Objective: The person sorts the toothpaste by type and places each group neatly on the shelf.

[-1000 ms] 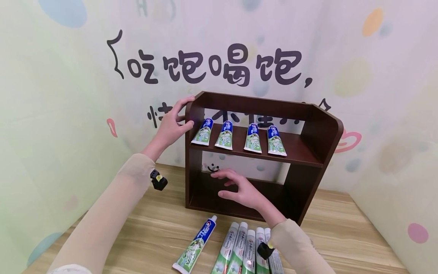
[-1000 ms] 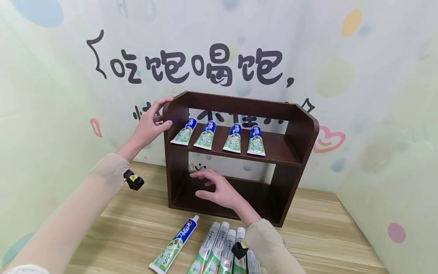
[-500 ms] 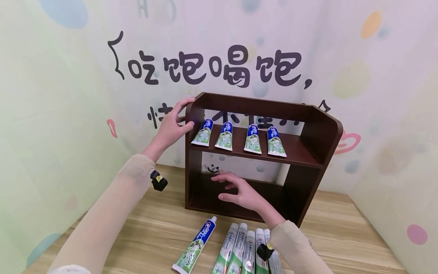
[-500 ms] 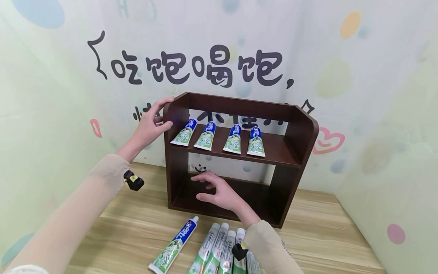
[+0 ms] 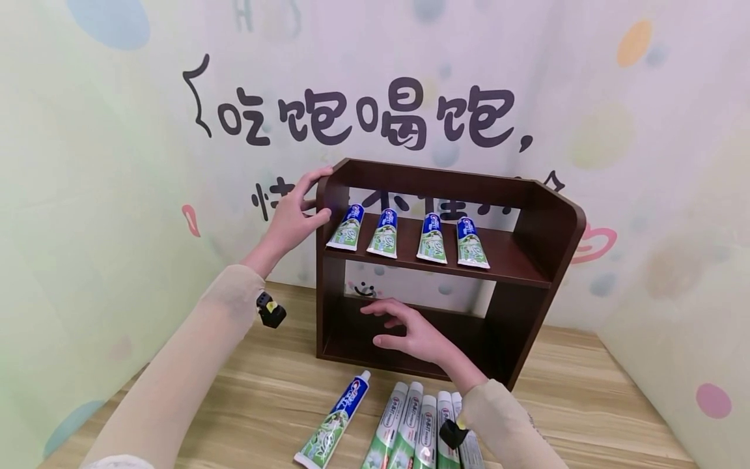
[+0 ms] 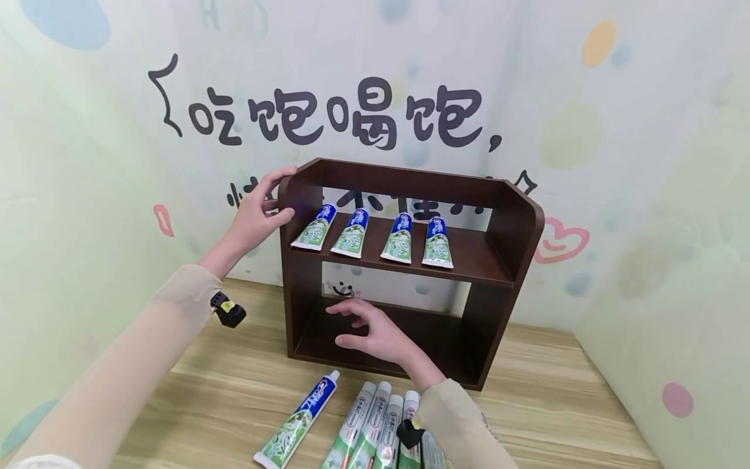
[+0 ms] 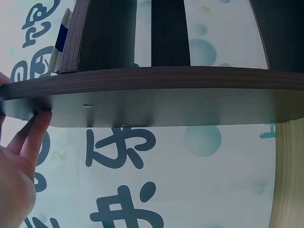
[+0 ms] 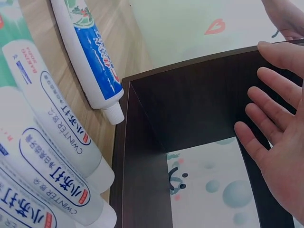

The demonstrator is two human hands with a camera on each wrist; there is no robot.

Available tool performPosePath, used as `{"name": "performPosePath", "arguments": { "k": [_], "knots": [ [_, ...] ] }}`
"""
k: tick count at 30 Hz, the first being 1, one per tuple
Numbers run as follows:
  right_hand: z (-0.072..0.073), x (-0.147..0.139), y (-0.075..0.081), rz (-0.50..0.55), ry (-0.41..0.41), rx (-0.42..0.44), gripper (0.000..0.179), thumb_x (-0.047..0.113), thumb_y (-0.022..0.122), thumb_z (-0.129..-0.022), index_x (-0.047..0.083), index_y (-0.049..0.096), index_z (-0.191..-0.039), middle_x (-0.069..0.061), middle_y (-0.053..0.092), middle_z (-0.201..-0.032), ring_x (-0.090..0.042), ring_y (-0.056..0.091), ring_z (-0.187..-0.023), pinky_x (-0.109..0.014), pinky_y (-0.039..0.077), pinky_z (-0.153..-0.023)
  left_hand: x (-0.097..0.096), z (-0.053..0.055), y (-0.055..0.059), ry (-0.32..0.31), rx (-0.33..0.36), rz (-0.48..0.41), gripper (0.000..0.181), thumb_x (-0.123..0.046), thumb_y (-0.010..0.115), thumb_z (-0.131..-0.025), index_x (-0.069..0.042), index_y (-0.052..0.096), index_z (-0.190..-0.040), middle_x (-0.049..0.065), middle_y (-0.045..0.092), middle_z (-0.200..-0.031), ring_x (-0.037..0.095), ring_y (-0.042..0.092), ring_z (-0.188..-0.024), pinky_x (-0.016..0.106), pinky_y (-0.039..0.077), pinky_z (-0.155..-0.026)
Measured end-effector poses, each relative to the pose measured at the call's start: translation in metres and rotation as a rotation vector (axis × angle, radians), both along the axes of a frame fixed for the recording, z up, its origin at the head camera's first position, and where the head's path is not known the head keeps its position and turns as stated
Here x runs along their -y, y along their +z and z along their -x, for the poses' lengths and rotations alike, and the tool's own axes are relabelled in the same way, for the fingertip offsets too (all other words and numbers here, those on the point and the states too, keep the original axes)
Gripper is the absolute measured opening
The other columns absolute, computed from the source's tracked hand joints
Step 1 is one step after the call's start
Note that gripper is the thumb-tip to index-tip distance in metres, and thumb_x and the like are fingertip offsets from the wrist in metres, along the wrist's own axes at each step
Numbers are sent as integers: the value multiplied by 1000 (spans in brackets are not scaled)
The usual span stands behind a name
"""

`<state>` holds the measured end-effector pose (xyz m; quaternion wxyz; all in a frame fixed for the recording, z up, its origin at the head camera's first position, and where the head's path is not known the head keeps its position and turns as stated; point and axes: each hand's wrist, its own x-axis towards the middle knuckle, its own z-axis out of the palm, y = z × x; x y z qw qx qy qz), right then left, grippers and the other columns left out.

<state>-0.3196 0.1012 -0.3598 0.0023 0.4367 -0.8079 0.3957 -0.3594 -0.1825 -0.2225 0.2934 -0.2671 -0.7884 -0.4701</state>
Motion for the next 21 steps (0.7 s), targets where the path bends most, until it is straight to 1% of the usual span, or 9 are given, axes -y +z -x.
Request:
{"name": "performPosePath", "arguments": {
  "k": [7, 10, 17, 21],
  "knots": [
    [-1, 1, -2, -5, 18, 29, 49, 22, 69, -91, 22, 54, -138, 0, 53, -145, -25, 47, -133, -49, 48, -106, -1, -2, 0, 6, 5, 6, 63, -8, 62, -91, -30, 42, -147, -9, 38, -158, 42, 63, -119, 50, 59, -88],
    [-1, 3, -3, -22, 25, 34, 51, 23, 69, -91, 21, 53, -139, -1, 51, -146, -26, 47, -131, -49, 49, -105, -1, -2, 0, 0, 5, 5, 63, -8, 62, -91, -29, 42, -147, -8, 38, -159, 42, 63, -119, 50, 59, -88],
    [-1, 6, -9, -56, 25, 29, 53, 30, 70, -90, 25, 52, -139, 3, 50, -147, -23, 47, -131, -43, 50, -104, -1, -2, 1, 2, 0, -1, 64, -3, 62, -90, -27, 43, -147, -7, 39, -158, 42, 64, -118, 50, 60, -88],
    [-1, 9, -12, -56, 35, 47, 53, 30, 70, -89, 26, 53, -139, 5, 49, -147, -25, 47, -131, -45, 49, -105, -1, -3, 0, 0, -3, -3, 64, -2, 62, -90, -25, 43, -147, -7, 39, -158, 44, 63, -118, 50, 60, -87]
  ]
}}
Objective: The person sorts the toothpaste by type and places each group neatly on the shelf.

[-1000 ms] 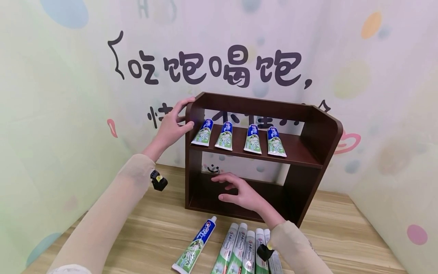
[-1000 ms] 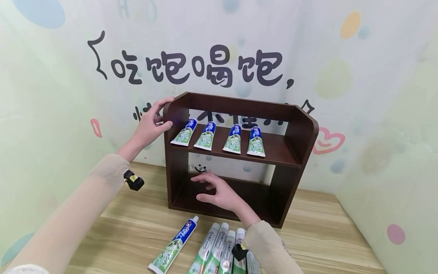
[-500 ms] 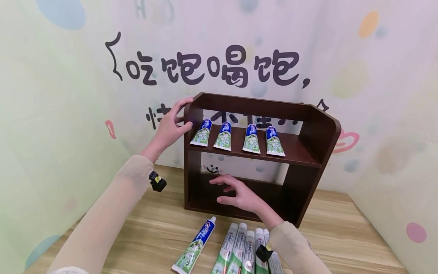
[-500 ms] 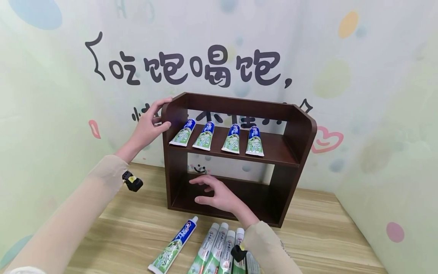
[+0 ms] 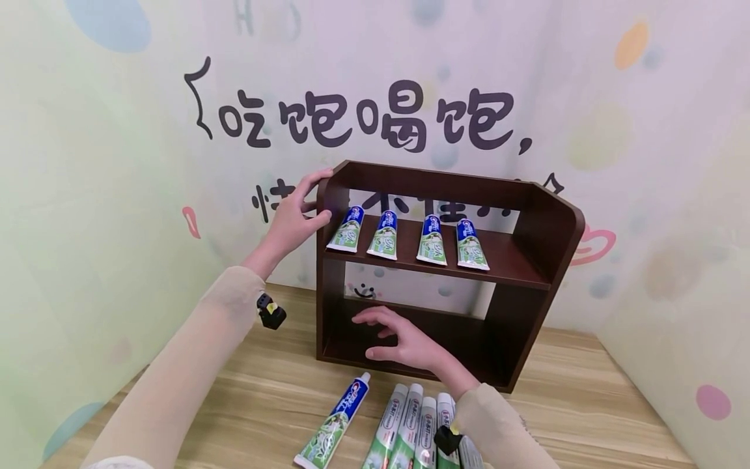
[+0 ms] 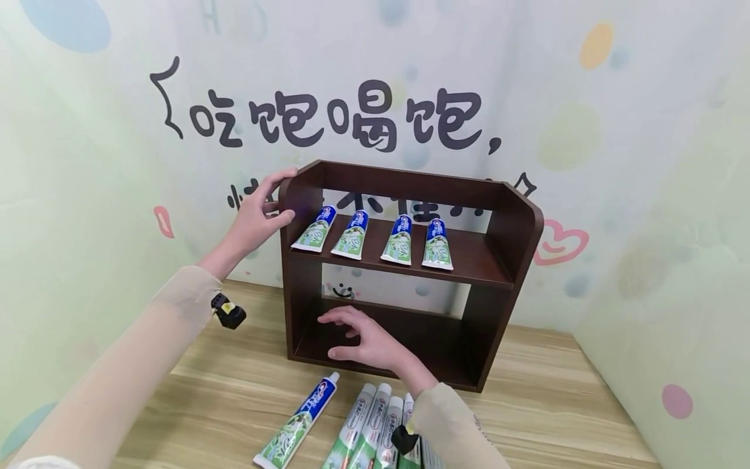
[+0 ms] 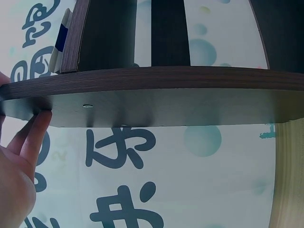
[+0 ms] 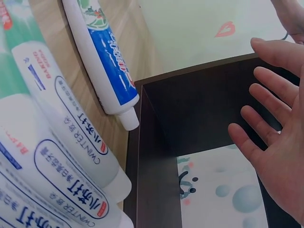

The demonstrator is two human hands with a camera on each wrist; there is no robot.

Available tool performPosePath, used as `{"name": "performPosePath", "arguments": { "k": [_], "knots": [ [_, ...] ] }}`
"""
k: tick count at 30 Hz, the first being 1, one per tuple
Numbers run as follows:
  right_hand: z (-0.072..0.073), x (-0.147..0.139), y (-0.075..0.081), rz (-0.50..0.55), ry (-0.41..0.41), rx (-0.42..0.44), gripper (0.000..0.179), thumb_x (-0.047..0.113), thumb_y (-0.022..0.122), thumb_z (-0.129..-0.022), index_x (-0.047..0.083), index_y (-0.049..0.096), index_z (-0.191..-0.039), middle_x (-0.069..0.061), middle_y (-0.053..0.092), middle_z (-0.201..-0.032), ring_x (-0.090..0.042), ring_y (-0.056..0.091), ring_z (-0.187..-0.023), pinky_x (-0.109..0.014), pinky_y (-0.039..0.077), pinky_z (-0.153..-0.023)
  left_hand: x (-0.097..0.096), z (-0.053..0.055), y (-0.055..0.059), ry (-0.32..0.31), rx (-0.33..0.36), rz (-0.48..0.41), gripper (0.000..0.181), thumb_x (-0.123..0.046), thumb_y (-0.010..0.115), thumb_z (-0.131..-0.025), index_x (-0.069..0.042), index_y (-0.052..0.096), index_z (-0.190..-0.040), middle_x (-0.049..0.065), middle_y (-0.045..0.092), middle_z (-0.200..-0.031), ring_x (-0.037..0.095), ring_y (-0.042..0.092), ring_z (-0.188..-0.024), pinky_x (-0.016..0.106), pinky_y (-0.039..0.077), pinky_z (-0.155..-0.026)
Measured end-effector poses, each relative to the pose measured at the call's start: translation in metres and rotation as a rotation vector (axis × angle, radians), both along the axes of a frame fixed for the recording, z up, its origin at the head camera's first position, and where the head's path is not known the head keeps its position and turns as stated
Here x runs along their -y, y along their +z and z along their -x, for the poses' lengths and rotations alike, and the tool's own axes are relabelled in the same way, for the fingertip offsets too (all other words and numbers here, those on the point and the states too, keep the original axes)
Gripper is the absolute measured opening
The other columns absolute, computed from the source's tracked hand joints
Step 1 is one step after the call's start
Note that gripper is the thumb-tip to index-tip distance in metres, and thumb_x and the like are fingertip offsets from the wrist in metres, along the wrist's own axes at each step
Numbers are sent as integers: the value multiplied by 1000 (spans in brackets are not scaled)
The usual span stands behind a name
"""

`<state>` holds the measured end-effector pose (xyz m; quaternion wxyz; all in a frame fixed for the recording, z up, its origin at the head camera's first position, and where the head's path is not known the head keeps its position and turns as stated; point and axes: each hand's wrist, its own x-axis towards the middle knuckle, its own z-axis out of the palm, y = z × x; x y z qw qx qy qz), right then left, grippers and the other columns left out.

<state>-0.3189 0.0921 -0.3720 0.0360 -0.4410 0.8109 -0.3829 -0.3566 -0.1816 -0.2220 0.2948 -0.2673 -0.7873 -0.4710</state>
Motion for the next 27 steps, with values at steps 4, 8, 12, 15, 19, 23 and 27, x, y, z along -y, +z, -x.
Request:
{"name": "performPosePath", "arguments": {
  "k": [4, 8, 12, 15, 19, 23, 27],
  "knots": [
    [-1, 2, -3, -6, 4, 16, 53, 30, 70, -89, 25, 53, -139, 5, 49, -146, -25, 47, -132, -43, 49, -105, 0, 1, 0, -7, -4, 0, 63, -4, 62, -90, -25, 43, -146, -7, 39, -158, 45, 63, -118, 50, 60, -87],
    [-3, 4, -7, -29, 10, 17, 53, 30, 69, -89, 25, 53, -139, 5, 50, -146, -25, 47, -132, -39, 49, -105, 0, 2, 0, -2, -7, 4, 64, -3, 62, -90, -26, 43, -146, -6, 39, -158, 44, 63, -118, 50, 60, -87],
    [-4, 6, -11, -45, 23, 22, 54, 31, 69, -89, 24, 52, -140, 2, 50, -146, -26, 47, -131, -41, 49, -105, 0, 2, 0, 2, -8, 6, 64, -2, 62, -90, -25, 43, -146, -6, 39, -158, 43, 63, -118, 50, 60, -87],
    [-5, 8, -15, -69, 17, 37, 54, 30, 70, -89, 25, 52, -140, 3, 49, -146, -23, 47, -131, -41, 49, -106, 0, 2, 0, -2, -8, 3, 63, -4, 62, -90, -26, 43, -146, -6, 39, -158, 44, 63, -118, 50, 59, -88],
    [-4, 10, -22, -104, 19, 52, 54, 26, 70, -89, 25, 52, -140, 5, 51, -145, -24, 47, -131, -37, 48, -106, 0, 3, 0, -4, 3, 4, 62, -6, 61, -91, -26, 42, -147, -7, 38, -159, 45, 62, -120, 50, 59, -89],
    [-1, 11, -29, -118, 39, 94, 54, 24, 71, -89, 22, 53, -140, 4, 52, -144, -28, 48, -131, -34, 48, -106, -2, -3, 2, -2, 21, 1, 63, -5, 61, -91, -22, 41, -148, -3, 37, -160, 47, 60, -121, 52, 58, -90],
    [1, 13, -38, -148, 51, 147, 55, 29, 71, -88, 21, 53, -139, 4, 53, -143, -27, 49, -131, -33, 48, -106, -7, -18, 9, -4, 38, 3, 62, -2, 59, -91, -15, 40, -149, 6, 36, -160, 48, 60, -121, 54, 57, -91]
  ]
}}
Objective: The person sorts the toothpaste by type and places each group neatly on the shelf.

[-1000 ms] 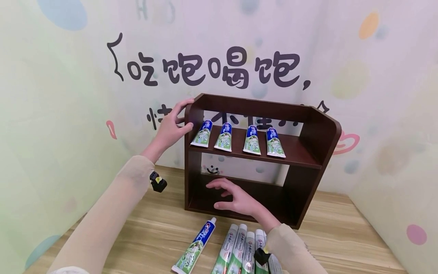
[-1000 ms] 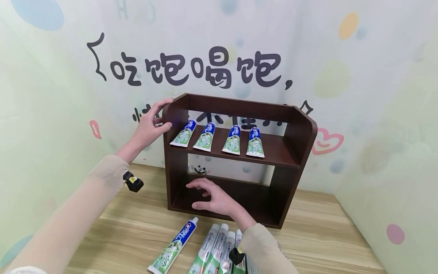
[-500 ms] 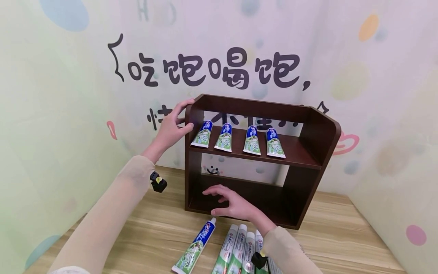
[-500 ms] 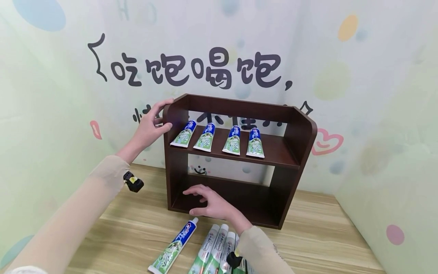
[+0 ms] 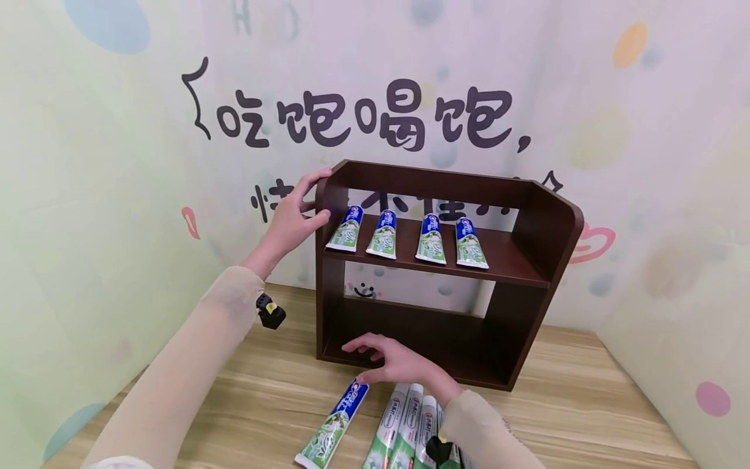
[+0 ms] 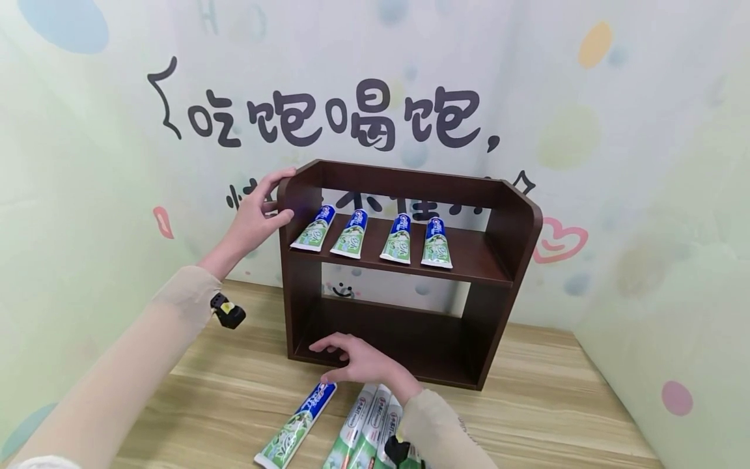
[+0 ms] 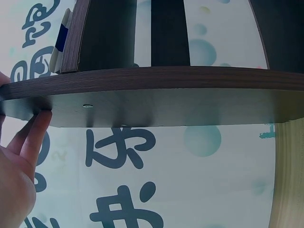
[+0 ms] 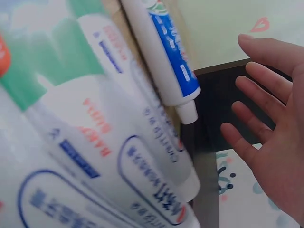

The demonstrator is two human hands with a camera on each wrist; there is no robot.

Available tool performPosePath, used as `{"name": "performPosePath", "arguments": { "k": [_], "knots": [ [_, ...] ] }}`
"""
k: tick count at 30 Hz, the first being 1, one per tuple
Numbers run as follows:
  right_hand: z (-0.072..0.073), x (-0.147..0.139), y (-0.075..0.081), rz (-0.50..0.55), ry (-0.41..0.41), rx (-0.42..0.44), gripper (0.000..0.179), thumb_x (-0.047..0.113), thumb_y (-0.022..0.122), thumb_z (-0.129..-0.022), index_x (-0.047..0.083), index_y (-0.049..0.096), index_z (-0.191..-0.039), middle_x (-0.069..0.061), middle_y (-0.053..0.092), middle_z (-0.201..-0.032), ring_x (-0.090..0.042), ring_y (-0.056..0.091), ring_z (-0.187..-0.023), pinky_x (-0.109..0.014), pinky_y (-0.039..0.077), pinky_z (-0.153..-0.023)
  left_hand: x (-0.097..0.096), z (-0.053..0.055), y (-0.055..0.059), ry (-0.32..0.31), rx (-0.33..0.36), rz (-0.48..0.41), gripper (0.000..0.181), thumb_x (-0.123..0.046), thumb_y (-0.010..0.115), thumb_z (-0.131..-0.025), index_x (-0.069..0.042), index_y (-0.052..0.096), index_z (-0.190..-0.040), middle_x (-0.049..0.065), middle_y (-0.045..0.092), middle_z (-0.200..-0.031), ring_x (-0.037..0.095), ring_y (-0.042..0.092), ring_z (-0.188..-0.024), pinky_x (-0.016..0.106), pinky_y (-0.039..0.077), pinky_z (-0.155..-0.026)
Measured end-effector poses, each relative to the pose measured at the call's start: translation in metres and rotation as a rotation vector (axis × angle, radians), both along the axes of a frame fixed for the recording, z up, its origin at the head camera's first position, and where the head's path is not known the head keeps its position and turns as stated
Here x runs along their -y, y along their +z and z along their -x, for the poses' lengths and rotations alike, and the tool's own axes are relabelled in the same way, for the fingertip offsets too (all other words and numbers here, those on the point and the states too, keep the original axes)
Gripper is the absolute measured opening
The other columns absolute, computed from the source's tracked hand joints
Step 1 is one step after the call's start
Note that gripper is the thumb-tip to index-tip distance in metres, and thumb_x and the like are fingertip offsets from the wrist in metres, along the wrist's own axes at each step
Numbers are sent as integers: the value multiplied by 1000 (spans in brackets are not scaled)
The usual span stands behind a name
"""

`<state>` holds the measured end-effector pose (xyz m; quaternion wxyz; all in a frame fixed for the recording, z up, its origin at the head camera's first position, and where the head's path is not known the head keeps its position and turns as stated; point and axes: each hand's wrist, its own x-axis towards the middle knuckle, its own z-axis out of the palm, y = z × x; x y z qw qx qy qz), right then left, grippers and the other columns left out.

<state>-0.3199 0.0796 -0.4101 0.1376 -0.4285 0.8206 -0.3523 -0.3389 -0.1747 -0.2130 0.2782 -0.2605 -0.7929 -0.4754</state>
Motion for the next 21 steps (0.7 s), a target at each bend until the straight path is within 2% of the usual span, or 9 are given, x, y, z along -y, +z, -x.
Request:
{"name": "performPosePath", "arguments": {
  "k": [3, 8, 12, 21],
  "knots": [
    [2, 1, -6, -27, -3, 36, 55, 31, 72, -87, 23, 54, -139, 5, 53, -142, -26, 49, -131, -32, 47, -105, -1, -3, 1, 1, 5, 3, 62, -1, 58, -91, -14, 39, -149, 7, 36, -160, 48, 60, -121, 55, 57, -91],
    [3, 2, -13, -53, -5, 66, 49, 29, 73, -87, 25, 59, -134, 6, 58, -138, -25, 51, -128, -33, 49, -103, 5, 14, -8, 14, -10, 1, 64, -4, 61, -91, -27, 41, -148, -4, 37, -159, 44, 61, -121, 52, 58, -90],
    [3, 4, -17, -91, -16, 58, 45, 28, 74, -86, 24, 62, -130, 7, 61, -133, -20, 54, -122, -28, 50, -99, 8, 19, -12, 27, -29, 5, 64, -6, 62, -91, -32, 42, -146, -7, 39, -158, 42, 63, -119, 50, 59, -89],
    [3, 5, -20, -179, -6, 68, 43, 28, 75, -85, 26, 65, -127, 12, 62, -129, -5, 53, -110, -20, 47, -92, 7, 21, -11, 25, -37, 12, 62, -8, 62, -92, -29, 42, -147, -6, 40, -157, 42, 63, -119, 50, 59, -90]
  ]
}}
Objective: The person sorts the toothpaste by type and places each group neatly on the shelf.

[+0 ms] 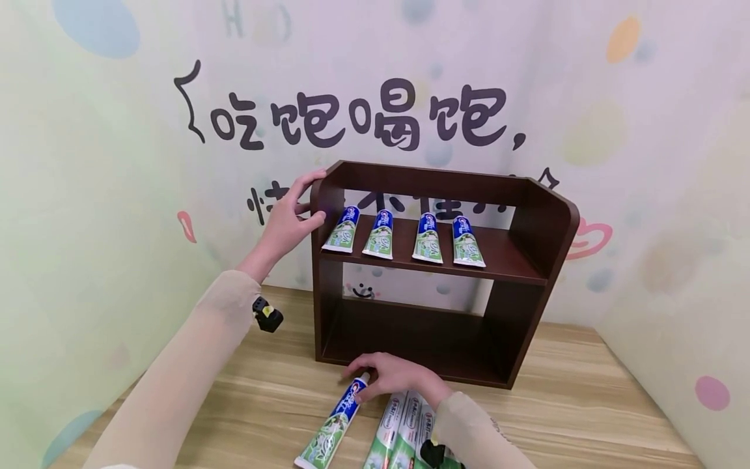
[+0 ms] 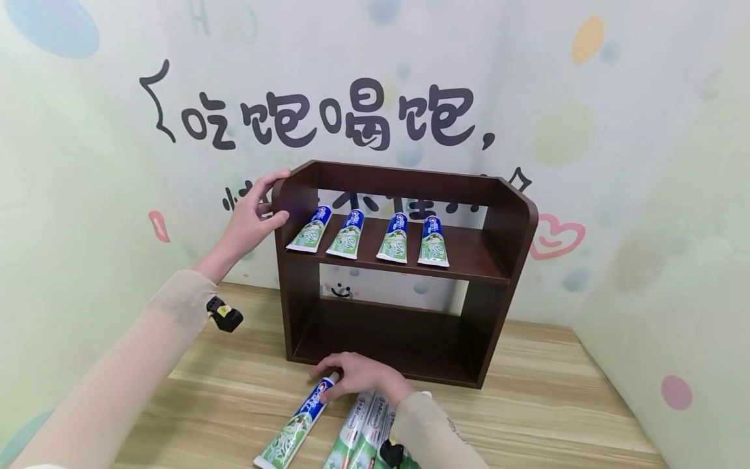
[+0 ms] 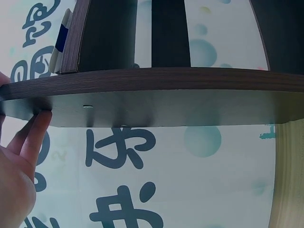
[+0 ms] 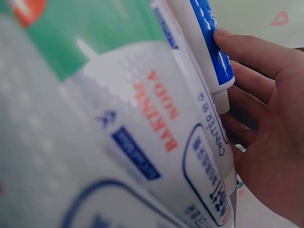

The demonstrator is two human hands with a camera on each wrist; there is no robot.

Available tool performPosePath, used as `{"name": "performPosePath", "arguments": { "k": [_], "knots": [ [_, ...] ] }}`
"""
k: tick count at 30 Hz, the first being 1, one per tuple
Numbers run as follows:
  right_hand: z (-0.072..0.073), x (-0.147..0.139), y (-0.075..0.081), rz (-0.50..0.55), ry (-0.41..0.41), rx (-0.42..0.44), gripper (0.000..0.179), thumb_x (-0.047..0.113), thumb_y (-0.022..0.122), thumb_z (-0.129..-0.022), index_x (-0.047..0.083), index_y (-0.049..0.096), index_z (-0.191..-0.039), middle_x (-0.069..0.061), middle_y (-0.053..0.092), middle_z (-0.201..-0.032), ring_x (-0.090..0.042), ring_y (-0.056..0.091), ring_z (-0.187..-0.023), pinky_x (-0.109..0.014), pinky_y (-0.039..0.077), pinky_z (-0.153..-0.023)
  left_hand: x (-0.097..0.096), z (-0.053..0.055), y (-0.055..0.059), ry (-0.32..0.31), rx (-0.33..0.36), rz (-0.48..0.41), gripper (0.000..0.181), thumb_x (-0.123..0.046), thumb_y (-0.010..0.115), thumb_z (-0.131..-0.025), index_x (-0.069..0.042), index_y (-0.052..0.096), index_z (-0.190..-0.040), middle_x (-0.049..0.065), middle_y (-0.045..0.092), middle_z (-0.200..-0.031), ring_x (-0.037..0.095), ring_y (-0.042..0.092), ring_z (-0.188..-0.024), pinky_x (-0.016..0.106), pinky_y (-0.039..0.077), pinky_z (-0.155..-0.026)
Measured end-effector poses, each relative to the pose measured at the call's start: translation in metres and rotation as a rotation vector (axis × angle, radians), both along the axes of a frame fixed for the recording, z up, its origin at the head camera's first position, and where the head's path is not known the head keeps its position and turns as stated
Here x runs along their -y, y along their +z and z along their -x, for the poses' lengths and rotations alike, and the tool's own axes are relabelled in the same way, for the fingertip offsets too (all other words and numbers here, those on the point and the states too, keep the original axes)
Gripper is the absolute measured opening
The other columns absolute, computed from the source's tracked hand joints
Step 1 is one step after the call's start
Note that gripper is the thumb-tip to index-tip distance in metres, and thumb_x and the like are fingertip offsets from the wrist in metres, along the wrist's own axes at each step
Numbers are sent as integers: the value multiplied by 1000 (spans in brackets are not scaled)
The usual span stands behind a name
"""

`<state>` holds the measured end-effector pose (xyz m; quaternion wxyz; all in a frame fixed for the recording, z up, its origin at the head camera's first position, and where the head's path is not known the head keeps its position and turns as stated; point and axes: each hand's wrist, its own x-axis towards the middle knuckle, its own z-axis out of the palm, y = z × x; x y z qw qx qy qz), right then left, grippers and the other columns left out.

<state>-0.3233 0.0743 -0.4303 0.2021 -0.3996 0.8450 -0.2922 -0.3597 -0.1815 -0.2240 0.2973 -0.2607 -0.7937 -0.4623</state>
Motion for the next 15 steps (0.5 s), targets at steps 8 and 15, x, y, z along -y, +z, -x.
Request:
{"name": "performPosePath", "arguments": {
  "k": [8, 15],
  "knots": [
    [-2, 0, 0, -39, 31, 25, 43, 26, 75, -84, 28, 66, -126, 13, 62, -127, -3, 51, -108, -23, 44, -94, -9, -25, 11, -6, 20, 0, 61, -1, 59, -91, -13, 40, -148, 8, 38, -159, 47, 60, -121, 55, 56, -93],
    [-1, 0, 0, -73, 66, 24, 40, 24, 77, -82, 28, 67, -120, 14, 59, -121, -8, 42, -113, -29, 36, -97, -13, -36, 17, 3, 24, 8, 59, 0, 58, -91, -9, 41, -147, 10, 39, -158, 47, 61, -119, 54, 56, -93]
  ]
}}
